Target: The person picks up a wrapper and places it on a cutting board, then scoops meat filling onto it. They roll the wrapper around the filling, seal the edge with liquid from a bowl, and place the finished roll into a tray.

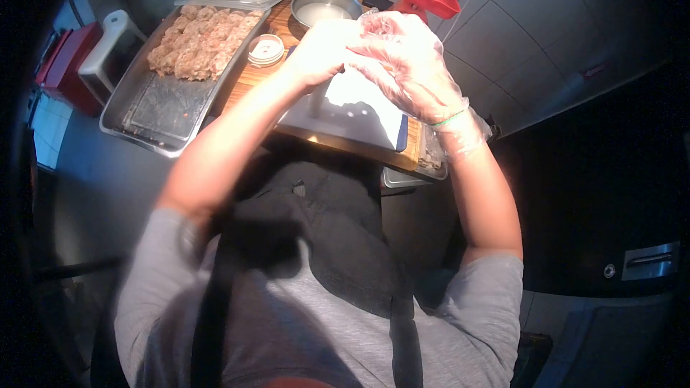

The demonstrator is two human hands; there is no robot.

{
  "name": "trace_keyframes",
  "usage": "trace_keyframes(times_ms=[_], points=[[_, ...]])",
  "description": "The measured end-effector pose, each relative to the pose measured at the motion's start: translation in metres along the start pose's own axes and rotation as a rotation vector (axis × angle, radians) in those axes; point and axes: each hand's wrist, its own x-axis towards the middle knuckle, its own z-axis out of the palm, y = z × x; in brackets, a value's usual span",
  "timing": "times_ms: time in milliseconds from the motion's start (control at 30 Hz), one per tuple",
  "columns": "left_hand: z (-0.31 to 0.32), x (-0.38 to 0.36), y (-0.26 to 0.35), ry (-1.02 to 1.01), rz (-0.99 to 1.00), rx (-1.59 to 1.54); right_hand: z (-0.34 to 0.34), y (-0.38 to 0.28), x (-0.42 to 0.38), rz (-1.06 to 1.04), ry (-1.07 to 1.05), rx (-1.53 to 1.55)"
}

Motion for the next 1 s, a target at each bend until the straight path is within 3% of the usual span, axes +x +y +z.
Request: trace_keyframes(times_ms=[100,200,333,400,433,500,533,600,667,733,767,833,900,933,967,1000], points=[[0.003,-0.001,0.009,0.026,0.100,-0.028,-0.001,0.004,-0.003,0.008,0.007,0.092],[0.002,0.003,0.004,-0.088,0.127,0.094,-0.002,0.002,0.000,0.022,-0.036,0.068],[0.008,0.005,0.011,-0.028,0.072,-0.124,0.001,0.000,0.004,0.033,-0.107,0.019],[0.005,0.013,0.012,-0.015,0.054,-0.175,-0.008,-0.002,0.007,0.002,0.024,0.105],[0.010,0.023,0.014,0.196,0.148,-0.217,-0.013,-0.002,0.006,-0.010,0.089,0.148],[-0.007,0.030,0.021,0.054,-0.271,-0.800,-0.027,0.006,-0.005,0.094,0.362,0.325],[-0.013,0.030,0.015,0.076,-0.233,-0.901,-0.031,0.014,-0.013,0.158,0.540,0.421],[-0.028,0.017,-0.001,0.347,-0.119,-0.790,-0.037,0.031,-0.044,0.326,0.769,0.525],[-0.041,-0.010,-0.022,0.566,-0.212,-0.923,-0.035,0.043,-0.086,0.508,0.775,0.548],[-0.047,-0.048,-0.030,0.607,-0.282,-0.746,-0.018,0.041,-0.116,0.898,0.713,0.606],[-0.041,-0.066,-0.038,0.566,-0.333,-0.645,0.005,0.049,-0.146,0.698,0.638,0.591],[-0.024,-0.094,-0.046,0.373,-0.426,-0.354,0.026,0.052,-0.155,0.717,0.237,0.189],[-0.005,-0.115,-0.061,0.091,-0.444,0.026,0.063,0.053,-0.150,0.550,-0.066,-0.006],[-0.003,-0.108,-0.051,-0.038,-0.368,0.235,0.089,0.049,-0.149,0.539,-0.096,0.011],[0.003,-0.113,-0.061,-0.104,-0.375,0.356,0.085,0.036,-0.117,0.577,-0.376,0.095],[0.007,-0.116,-0.076,-0.170,-0.368,0.472,0.135,0.042,-0.127,0.592,-0.318,0.268]])
